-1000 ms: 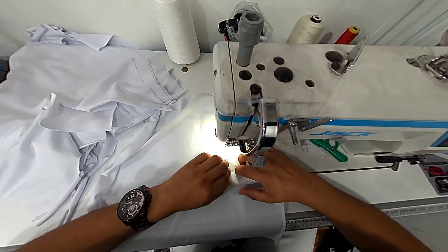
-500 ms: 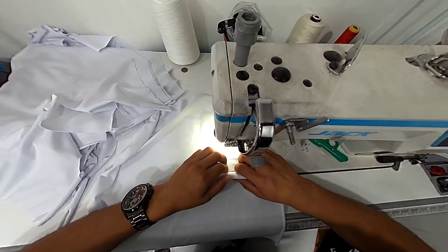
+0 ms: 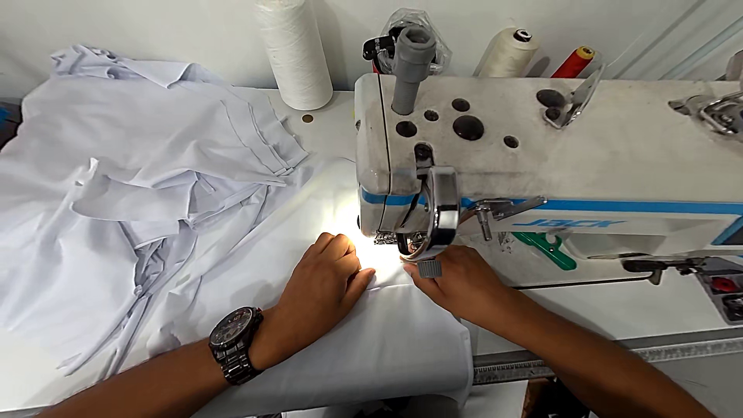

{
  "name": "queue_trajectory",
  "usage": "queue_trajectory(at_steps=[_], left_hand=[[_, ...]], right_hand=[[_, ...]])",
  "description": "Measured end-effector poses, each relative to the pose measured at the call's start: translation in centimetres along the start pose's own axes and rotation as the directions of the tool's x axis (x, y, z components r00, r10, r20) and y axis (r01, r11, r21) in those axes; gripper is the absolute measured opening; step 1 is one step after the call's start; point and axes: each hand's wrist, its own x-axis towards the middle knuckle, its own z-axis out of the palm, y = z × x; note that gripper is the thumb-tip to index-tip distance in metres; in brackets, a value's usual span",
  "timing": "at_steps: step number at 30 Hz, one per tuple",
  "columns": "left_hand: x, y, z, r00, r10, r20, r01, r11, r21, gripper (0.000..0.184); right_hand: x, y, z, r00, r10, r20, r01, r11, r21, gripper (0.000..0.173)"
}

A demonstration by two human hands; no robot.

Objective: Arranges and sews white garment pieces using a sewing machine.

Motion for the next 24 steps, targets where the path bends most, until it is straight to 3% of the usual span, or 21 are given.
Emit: queue_trajectory(at_steps=[3,6,10,13,17,21,24], left_hand=[[0.2,-0.1,0.2,1.000,-0.024,0.005,0.023,0.999,0.046,0.041],[0.3,-0.2,0.2,0.999,-0.046,0.005,0.046,0.998,0.048,0.041],[0.4,-0.3,0.1,0.999,-0.044,0.017,0.043,0.998,0.035,0.041],[0.6,-1.8,-1.1,0.993,0.104,0.047,-0.101,0.992,-0.079,0.029],[0.6,-4.6,-2.5,0.897,0.432,0.098,-0.398,0.883,-0.249,0.018],[0.3,-4.5,-1.8,0.849,0.529,0.007,-0.525,0.845,-0.104,0.022],[0.0,-3.8,-2.2,0.871,0.487,-0.063,-0.491,0.869,-0.061,0.022]], right_hand=[[0.0,0.2,-0.2,1.000,0.008,-0.026,-0.011,0.996,-0.092,0.015],[0.0,0.0,-0.6,0.993,-0.085,-0.086,0.069,0.984,-0.165,0.018],[0.5,-0.9,1.0,0.974,-0.214,-0.075,0.218,0.975,0.044,0.018],[0.9,-0.1,2.1,0.977,-0.213,0.034,0.204,0.964,0.169,0.016],[1.1,1.3,2.1,0.958,-0.284,0.035,0.269,0.934,0.236,0.016],[1.5,2.0,2.2,0.928,-0.370,0.051,0.350,0.909,0.225,0.019],[1.4,2.1,2.3,0.917,-0.395,0.050,0.376,0.901,0.217,0.022]])
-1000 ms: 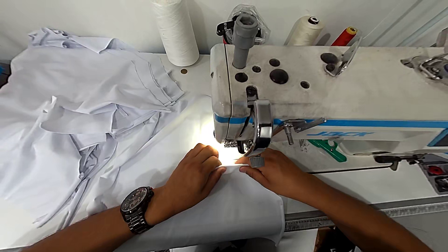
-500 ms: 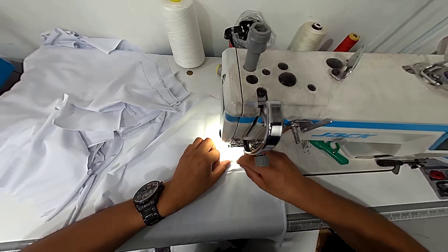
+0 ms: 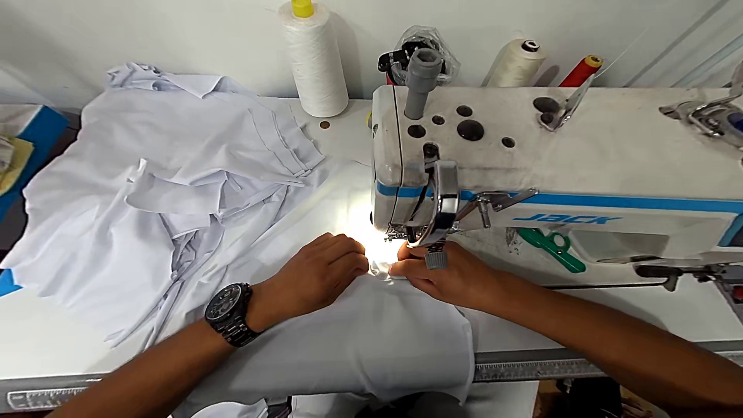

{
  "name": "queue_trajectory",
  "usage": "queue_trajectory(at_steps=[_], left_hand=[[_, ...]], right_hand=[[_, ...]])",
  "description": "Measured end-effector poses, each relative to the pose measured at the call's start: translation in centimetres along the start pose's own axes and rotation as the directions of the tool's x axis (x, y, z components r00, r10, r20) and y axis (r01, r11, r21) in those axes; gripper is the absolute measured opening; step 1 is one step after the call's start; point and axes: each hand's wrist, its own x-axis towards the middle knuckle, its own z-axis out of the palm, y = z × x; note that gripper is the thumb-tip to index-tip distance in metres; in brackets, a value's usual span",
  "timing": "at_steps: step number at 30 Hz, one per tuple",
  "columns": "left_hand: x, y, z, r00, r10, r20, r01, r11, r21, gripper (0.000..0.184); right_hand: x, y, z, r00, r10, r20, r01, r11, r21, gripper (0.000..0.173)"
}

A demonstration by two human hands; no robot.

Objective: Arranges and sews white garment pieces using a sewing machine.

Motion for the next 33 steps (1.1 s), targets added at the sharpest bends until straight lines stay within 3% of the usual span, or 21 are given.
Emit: queue_trajectory(at_steps=[5,8,10,13,15,21,23,25,30,33], left_hand=[[1.0,1.5,0.3,0.995,-0.026,-0.101,0.023,0.999,-0.029,0.020],[0.9,1.9,0.6,0.995,-0.022,-0.093,0.019,0.999,-0.040,0.019],[0.4,1.9,0.7,0.995,-0.090,-0.051,0.088,0.995,-0.039,0.022],[0.0,1.1,1.0,0.964,-0.248,0.095,0.236,0.965,0.116,0.048],[0.5,0.4,1.2,0.939,-0.295,0.179,0.260,0.946,0.195,0.063],[2.1,-0.6,0.6,0.928,-0.304,0.215,0.262,0.943,0.203,0.062],[2.1,0.3,0.3,0.938,-0.310,0.155,0.279,0.940,0.195,0.057],[1.7,1.4,-0.1,0.957,-0.272,0.096,0.250,0.948,0.198,0.051],[-0.3,3.6,-0.2,0.966,-0.212,0.146,0.187,0.968,0.165,0.048],[-1.3,4.2,0.8,0.973,-0.173,0.155,0.146,0.974,0.174,0.053]], right_hand=[[0.0,-0.6,0.2,0.999,0.004,0.049,0.001,0.996,-0.087,0.030],[0.6,-1.2,0.1,0.994,-0.018,0.110,0.033,0.990,-0.136,0.032],[0.8,-1.5,0.0,0.992,0.013,0.126,0.007,0.988,-0.153,0.032],[0.1,-1.6,0.2,0.998,0.058,-0.026,-0.062,0.978,-0.198,0.028],[-0.4,-1.9,0.1,0.985,0.126,-0.118,-0.152,0.957,-0.248,0.025],[0.5,-1.9,-0.8,0.942,0.259,-0.215,-0.324,0.872,-0.366,0.040],[0.8,-1.9,-0.5,0.939,0.291,-0.184,-0.339,0.873,-0.351,0.043],[1.0,-1.8,-0.1,0.937,0.309,-0.162,-0.343,0.898,-0.275,0.035],[0.5,-0.9,0.0,0.923,0.366,-0.116,-0.373,0.927,-0.046,0.019],[0.4,-0.8,-0.6,0.921,0.380,-0.082,-0.381,0.925,0.002,0.015]])
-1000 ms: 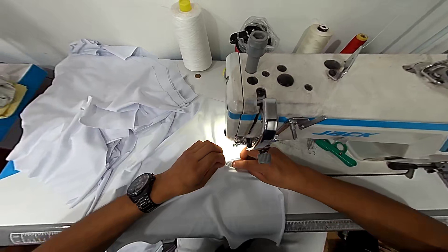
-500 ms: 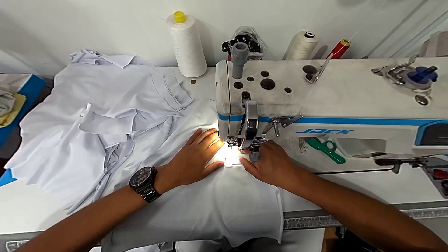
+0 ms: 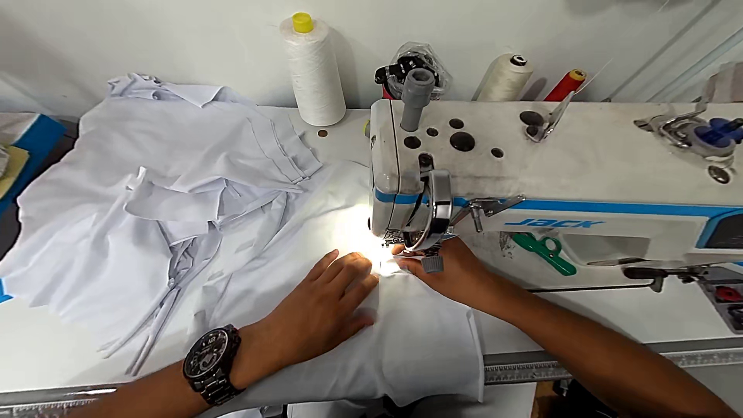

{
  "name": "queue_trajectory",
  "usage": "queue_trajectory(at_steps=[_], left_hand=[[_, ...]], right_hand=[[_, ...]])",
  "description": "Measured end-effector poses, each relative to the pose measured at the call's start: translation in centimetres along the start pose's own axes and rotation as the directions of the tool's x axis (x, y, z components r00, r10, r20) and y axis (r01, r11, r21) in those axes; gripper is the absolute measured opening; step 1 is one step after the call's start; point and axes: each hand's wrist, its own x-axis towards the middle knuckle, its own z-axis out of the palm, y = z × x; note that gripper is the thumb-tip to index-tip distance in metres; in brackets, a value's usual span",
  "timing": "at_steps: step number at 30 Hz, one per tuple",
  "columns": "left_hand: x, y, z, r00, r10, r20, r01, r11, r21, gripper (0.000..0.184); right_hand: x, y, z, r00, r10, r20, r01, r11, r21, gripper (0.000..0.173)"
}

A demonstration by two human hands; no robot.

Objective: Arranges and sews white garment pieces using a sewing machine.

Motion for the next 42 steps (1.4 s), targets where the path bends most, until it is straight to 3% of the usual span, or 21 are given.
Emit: queue_trajectory(at_steps=[3,6,9,12,16,20,22,26,33,39,42], left_hand=[[-0.2,0.2,0.4,1.000,0.007,0.027,-0.007,1.000,0.001,0.055],[0.9,-0.5,0.0,0.997,-0.077,-0.008,0.077,0.997,-0.032,0.058],[2.5,-2.7,0.1,0.980,-0.184,0.070,0.184,0.983,0.006,0.078],[3.2,-4.3,0.6,0.984,-0.155,0.094,0.149,0.987,0.060,0.088],[3.1,-3.7,-0.1,0.984,-0.167,0.056,0.166,0.986,0.024,0.081],[2.0,-1.4,0.1,0.994,0.019,-0.108,-0.026,0.998,-0.059,0.064],[1.2,-0.5,1.0,0.992,0.086,-0.093,-0.090,0.995,-0.043,0.060],[0.8,0.1,1.2,0.997,0.069,-0.018,-0.069,0.997,-0.043,0.066],[1.8,-0.9,-0.6,0.997,0.069,-0.039,-0.069,0.998,-0.011,0.058],[2.2,-1.8,0.8,0.999,0.036,-0.012,-0.036,0.999,-0.006,0.066],[1.8,-2.1,1.1,0.998,0.055,0.000,-0.055,0.998,-0.041,0.060]], right_hand=[[0.0,-0.1,-0.5,1.000,-0.012,0.015,0.012,1.000,0.017,0.014],[0.0,0.2,-0.5,0.998,-0.045,0.035,0.044,0.999,0.022,0.015],[-0.3,0.3,0.0,0.997,-0.075,0.032,0.076,0.997,-0.031,0.019],[-0.6,0.3,0.1,0.993,-0.115,-0.013,0.113,0.990,-0.089,0.020],[-0.4,0.1,-0.2,0.981,-0.181,0.076,0.192,0.968,-0.164,0.025],[0.2,-0.1,-0.7,0.967,-0.195,0.163,0.224,0.957,-0.185,0.030],[0.0,0.0,-1.0,0.976,-0.192,0.104,0.205,0.968,-0.141,0.023],[-0.2,-0.2,-1.0,0.995,-0.097,-0.036,0.092,0.990,-0.107,0.020],[-0.2,-0.5,-1.5,1.000,0.000,0.006,0.000,1.000,-0.025,0.016],[0.0,-0.2,-1.3,0.999,-0.027,0.029,0.028,0.999,-0.039,0.014],[-0.2,-0.1,-0.9,0.997,-0.073,-0.007,0.072,0.996,-0.053,0.014]])
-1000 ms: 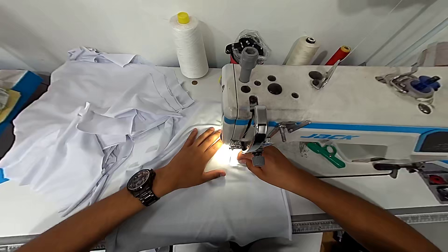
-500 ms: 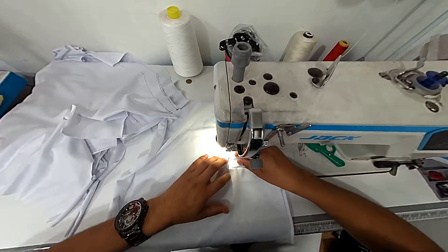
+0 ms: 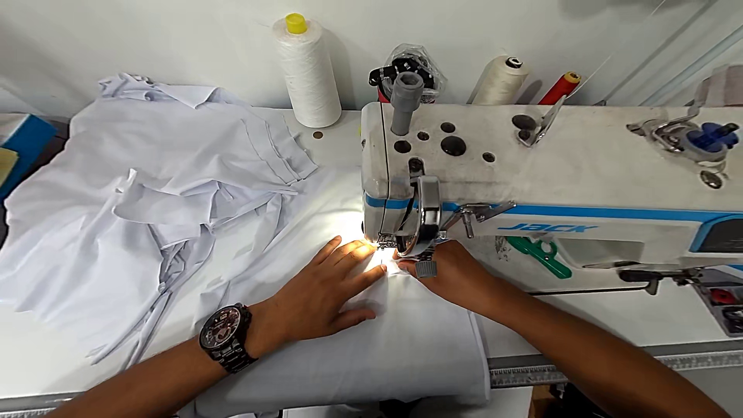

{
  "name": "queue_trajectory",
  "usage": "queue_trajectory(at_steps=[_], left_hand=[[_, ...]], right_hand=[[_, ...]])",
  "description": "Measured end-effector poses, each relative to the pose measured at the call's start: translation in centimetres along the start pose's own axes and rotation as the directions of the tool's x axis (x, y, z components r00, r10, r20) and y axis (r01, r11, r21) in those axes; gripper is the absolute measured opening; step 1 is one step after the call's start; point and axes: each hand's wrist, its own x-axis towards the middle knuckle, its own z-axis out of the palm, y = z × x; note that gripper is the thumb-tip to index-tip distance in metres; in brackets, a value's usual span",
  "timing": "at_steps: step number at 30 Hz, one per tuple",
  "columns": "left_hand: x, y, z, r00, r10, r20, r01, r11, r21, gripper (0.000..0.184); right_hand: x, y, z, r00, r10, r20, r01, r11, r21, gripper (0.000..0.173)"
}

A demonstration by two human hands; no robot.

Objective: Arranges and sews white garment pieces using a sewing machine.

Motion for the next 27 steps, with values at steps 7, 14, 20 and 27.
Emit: queue_trajectory(at_steps=[7,14,20,27], left_hand=[[-0.1,-0.2,-0.2,1.000,0.004,0.026,-0.003,1.000,-0.013,0.054],[-2.1,1.6,-3.2,0.974,-0.225,-0.015,0.225,0.974,-0.009,0.050],[-12.9,6.8,-6.2,0.434,-0.850,-0.299,0.900,0.420,0.114,0.075],[-9.9,10.0,-8.8,0.507,-0.836,-0.209,0.776,0.548,-0.312,0.036]], right_hand=[[-1.0,-0.3,0.3,0.982,-0.187,-0.041,0.168,0.947,-0.274,0.022],[-3.0,-2.5,1.3,0.975,-0.137,0.174,0.167,0.971,-0.173,0.061],[-3.6,-3.0,1.4,0.968,-0.110,0.226,0.155,0.969,-0.193,0.070],[-10.2,-11.9,4.6,0.994,0.056,0.089,-0.032,0.967,-0.253,0.055]])
